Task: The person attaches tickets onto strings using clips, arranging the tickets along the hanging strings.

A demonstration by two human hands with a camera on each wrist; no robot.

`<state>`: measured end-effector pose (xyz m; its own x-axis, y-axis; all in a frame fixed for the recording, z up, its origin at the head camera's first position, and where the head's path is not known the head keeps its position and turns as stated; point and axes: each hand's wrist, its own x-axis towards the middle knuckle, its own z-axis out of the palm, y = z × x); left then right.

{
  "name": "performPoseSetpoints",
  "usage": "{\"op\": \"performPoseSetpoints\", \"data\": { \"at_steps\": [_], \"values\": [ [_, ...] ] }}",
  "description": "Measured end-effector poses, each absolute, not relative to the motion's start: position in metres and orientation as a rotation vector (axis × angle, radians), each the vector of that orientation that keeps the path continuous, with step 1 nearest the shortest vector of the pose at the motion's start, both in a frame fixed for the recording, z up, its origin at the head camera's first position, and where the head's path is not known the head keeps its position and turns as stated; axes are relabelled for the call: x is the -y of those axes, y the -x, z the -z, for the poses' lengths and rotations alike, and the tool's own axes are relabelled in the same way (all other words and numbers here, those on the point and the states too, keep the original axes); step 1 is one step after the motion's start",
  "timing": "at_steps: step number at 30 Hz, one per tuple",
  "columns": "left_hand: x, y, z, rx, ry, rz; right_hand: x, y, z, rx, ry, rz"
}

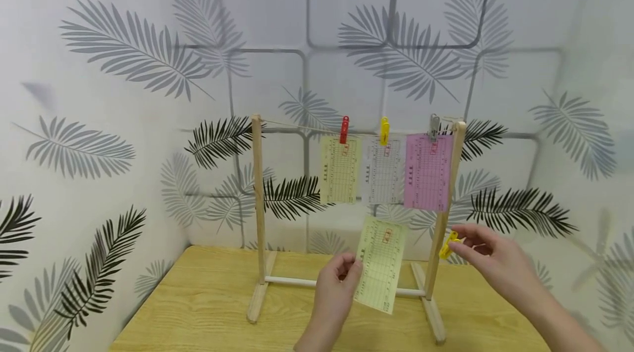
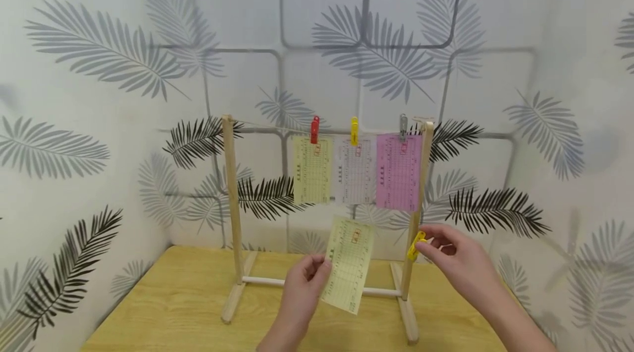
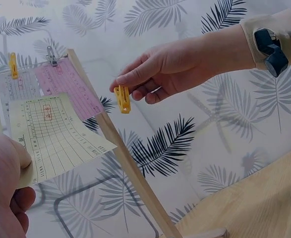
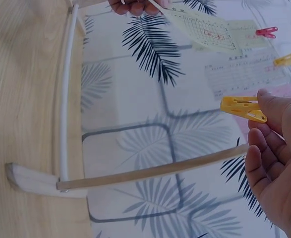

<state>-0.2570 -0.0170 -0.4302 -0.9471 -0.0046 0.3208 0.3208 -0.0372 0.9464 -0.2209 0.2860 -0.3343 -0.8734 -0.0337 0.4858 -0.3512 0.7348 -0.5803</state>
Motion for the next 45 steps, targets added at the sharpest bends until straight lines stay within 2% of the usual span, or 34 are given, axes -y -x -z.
{"op": "performPoseSetpoints", "data": {
  "at_steps": [8,20,34,45],
  "values": [
    [0.028,0.259,0.418,1.971,0.338,2.143,-0.271,0.218,0.316,2.495,-0.307,-0.958],
    [0.060,0.267,0.401,1.939,0.399,2.094,-0.240,0.228,0.286,2.404,-0.463,-0.933],
    [0.109,0.289,0.373,1.868,0.360,1.897,-0.193,0.252,0.233,2.402,-0.626,-1.007],
    [0.135,0.308,0.356,1.825,0.326,1.912,-0.159,0.271,0.201,2.336,-0.713,-0.834]
  ]
}}
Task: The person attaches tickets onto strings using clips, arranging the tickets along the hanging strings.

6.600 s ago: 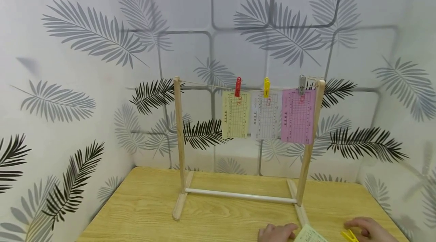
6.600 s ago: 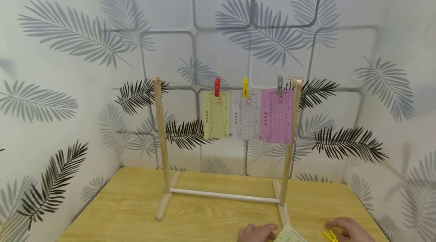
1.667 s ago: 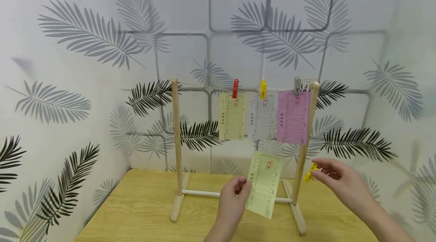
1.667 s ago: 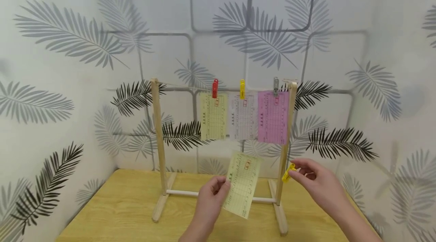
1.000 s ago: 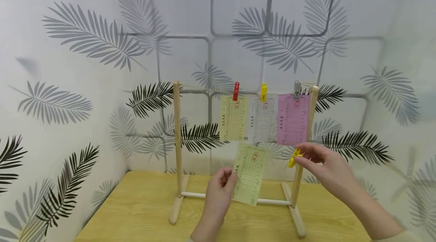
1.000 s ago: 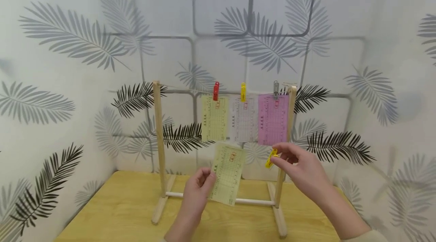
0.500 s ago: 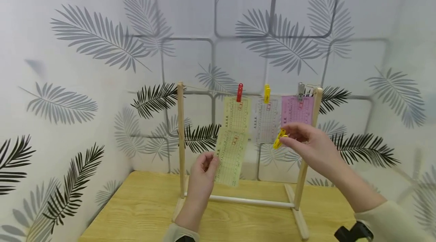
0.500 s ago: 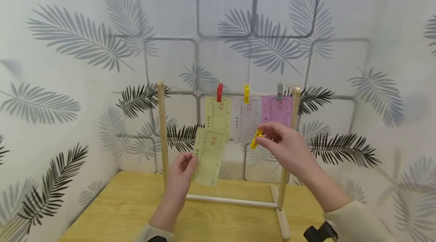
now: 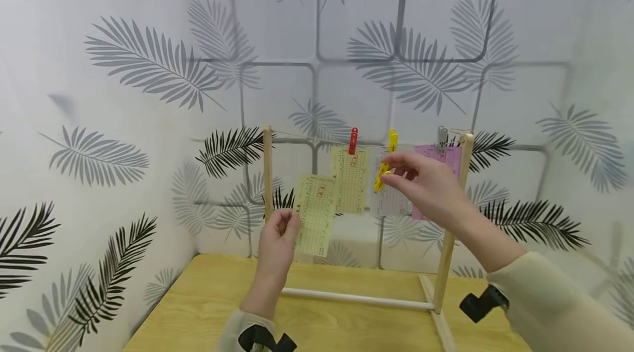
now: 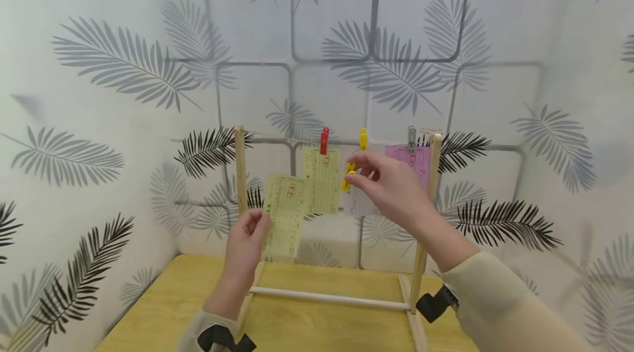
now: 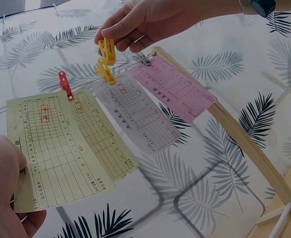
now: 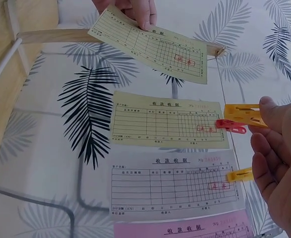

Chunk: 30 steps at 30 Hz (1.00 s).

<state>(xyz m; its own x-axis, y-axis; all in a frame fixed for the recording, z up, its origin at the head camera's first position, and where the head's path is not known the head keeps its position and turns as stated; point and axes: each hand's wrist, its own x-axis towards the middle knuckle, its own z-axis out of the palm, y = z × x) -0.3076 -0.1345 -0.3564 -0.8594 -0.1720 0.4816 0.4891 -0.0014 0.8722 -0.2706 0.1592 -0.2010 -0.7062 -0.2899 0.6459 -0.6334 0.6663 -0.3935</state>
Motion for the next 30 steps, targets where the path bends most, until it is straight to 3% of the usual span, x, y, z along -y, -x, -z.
{"op": "performPoseSetpoints", "data": {
  "at_steps": [13,30],
  "values": [
    [0.143,0.334,0.340,1.782,0.282,1.928,-0.113,0.295,0.169,2.296,-0.762,-0.826],
    [0.141,0.337,0.332,1.756,0.233,1.922,-0.066,0.330,0.134,2.293,-0.748,-0.705]
  ]
}}
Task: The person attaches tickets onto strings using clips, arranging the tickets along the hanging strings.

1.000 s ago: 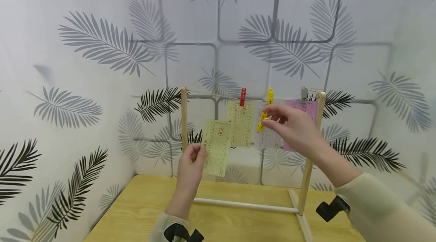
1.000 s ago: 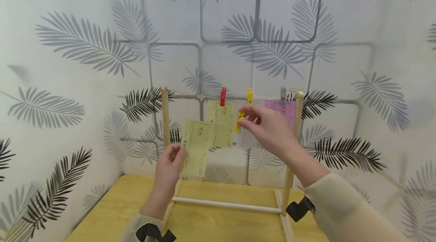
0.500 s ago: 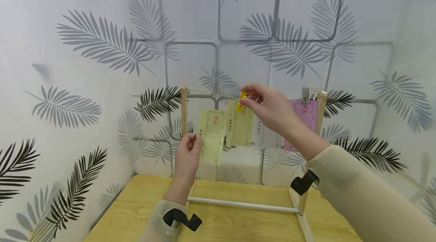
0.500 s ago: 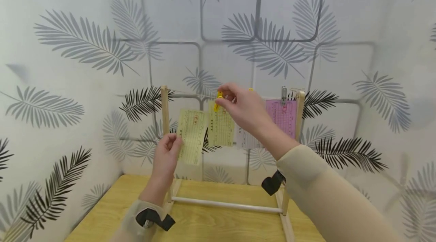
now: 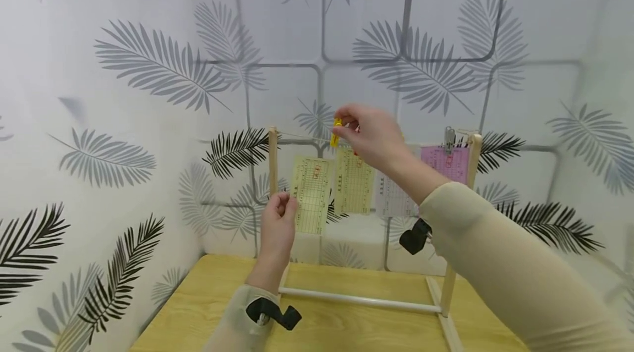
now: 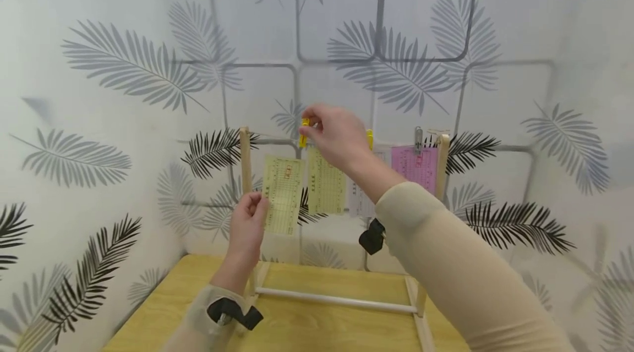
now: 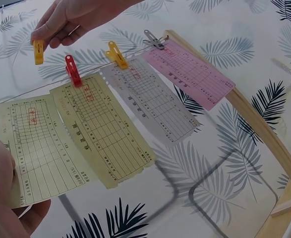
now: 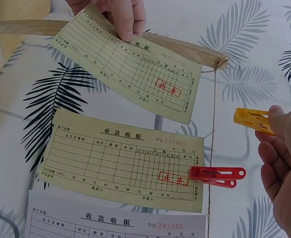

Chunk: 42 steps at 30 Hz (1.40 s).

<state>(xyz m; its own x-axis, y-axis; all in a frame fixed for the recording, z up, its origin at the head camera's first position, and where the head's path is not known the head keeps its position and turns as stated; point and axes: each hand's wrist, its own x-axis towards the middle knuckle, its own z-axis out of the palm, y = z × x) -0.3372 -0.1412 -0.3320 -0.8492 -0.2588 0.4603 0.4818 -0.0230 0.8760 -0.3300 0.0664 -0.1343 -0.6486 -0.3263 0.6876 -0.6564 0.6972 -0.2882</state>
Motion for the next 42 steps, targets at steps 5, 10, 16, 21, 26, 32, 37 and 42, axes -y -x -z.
{"op": "performPoseSetpoints", "data": {
  "at_steps": [5,10,16,21,26,32,37,42],
  "values": [
    [0.141,0.342,0.332,1.758,0.201,1.909,-0.059,0.340,0.132,2.319,-0.714,-0.638],
    [0.140,0.344,0.329,1.737,0.194,1.896,-0.053,0.343,0.127,2.363,-0.674,-0.643],
    [0.139,0.346,0.324,1.735,0.165,1.876,-0.047,0.349,0.122,2.384,-0.652,-0.638],
    [0.138,0.348,0.323,1.718,0.184,1.867,-0.043,0.353,0.120,2.400,-0.616,-0.640],
    [0.138,0.351,0.325,1.710,0.201,1.869,-0.038,0.356,0.122,2.396,-0.588,-0.680],
    [0.136,0.353,0.324,1.695,0.220,1.881,-0.035,0.360,0.126,2.359,-0.534,-0.677],
    [0.136,0.353,0.323,1.701,0.217,1.884,-0.033,0.362,0.128,2.343,-0.538,-0.700],
    [0.135,0.353,0.320,1.708,0.227,1.882,-0.031,0.364,0.128,2.343,-0.538,-0.704]
  ]
}}
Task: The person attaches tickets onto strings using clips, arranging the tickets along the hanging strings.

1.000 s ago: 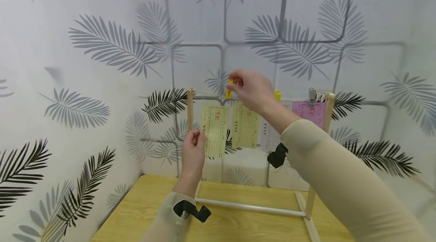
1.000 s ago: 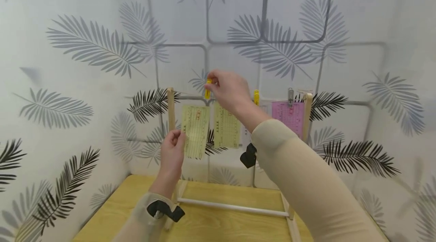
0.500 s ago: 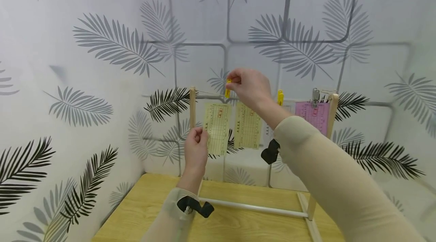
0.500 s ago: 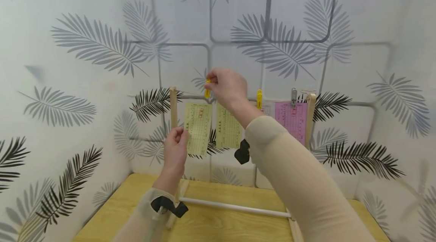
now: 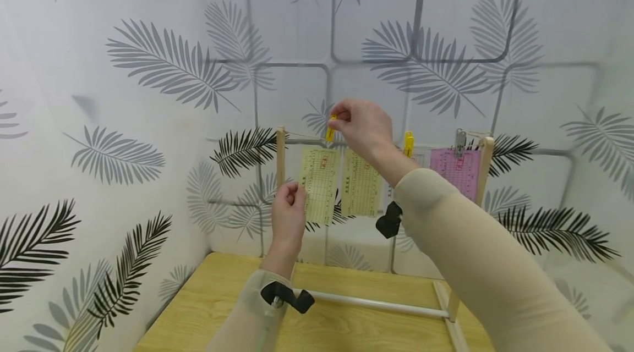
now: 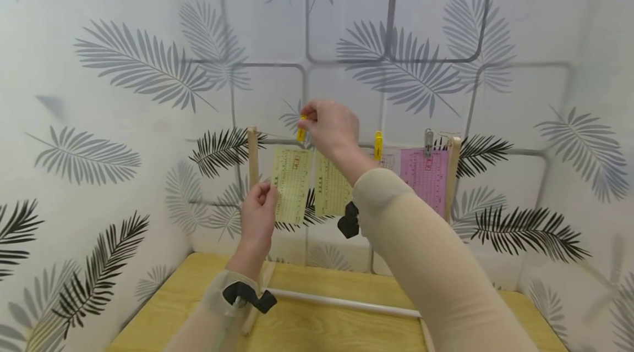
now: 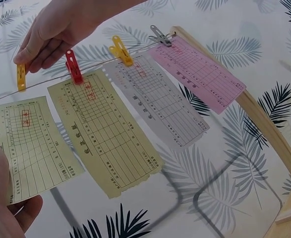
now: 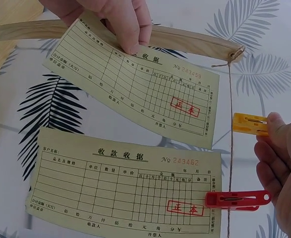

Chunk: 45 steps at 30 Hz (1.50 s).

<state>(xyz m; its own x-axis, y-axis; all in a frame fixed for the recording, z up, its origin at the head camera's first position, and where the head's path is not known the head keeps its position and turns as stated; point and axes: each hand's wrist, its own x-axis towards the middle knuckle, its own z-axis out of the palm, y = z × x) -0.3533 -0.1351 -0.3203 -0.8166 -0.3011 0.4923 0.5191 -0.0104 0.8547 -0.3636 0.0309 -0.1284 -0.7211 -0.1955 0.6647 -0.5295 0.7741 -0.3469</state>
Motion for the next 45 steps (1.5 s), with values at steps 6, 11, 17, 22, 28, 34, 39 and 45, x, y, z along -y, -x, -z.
{"op": "performPoseSetpoints", "data": {
  "at_steps": [6,11,17,22,28,34,39,45],
  "values": [
    [0.1334,0.3534,0.3170,1.707,0.238,1.891,-0.0295,0.3681,0.1311,2.362,-0.536,-0.688],
    [0.1319,0.3553,0.3147,1.708,0.238,1.890,-0.0287,0.3699,0.1328,2.392,-0.554,-0.698],
    [0.1313,0.3579,0.3141,1.710,0.235,1.891,-0.0273,0.3701,0.1339,2.416,-0.569,-0.689],
    [0.1310,0.3577,0.3131,1.708,0.242,1.885,-0.0262,0.3708,0.1348,2.439,-0.580,-0.678],
    [0.1321,0.3599,0.3155,1.724,0.242,1.884,-0.0264,0.3703,0.1355,2.468,-0.598,-0.664],
    [0.1318,0.3593,0.3151,1.722,0.250,1.894,-0.0271,0.3705,0.1354,2.493,-0.609,-0.650],
    [0.1312,0.3591,0.3148,1.716,0.252,1.895,-0.0267,0.3700,0.1348,2.513,-0.621,-0.635],
    [0.1316,0.3591,0.3139,1.722,0.238,1.898,-0.0264,0.3685,0.1337,2.521,-0.632,-0.641]
  ]
}}
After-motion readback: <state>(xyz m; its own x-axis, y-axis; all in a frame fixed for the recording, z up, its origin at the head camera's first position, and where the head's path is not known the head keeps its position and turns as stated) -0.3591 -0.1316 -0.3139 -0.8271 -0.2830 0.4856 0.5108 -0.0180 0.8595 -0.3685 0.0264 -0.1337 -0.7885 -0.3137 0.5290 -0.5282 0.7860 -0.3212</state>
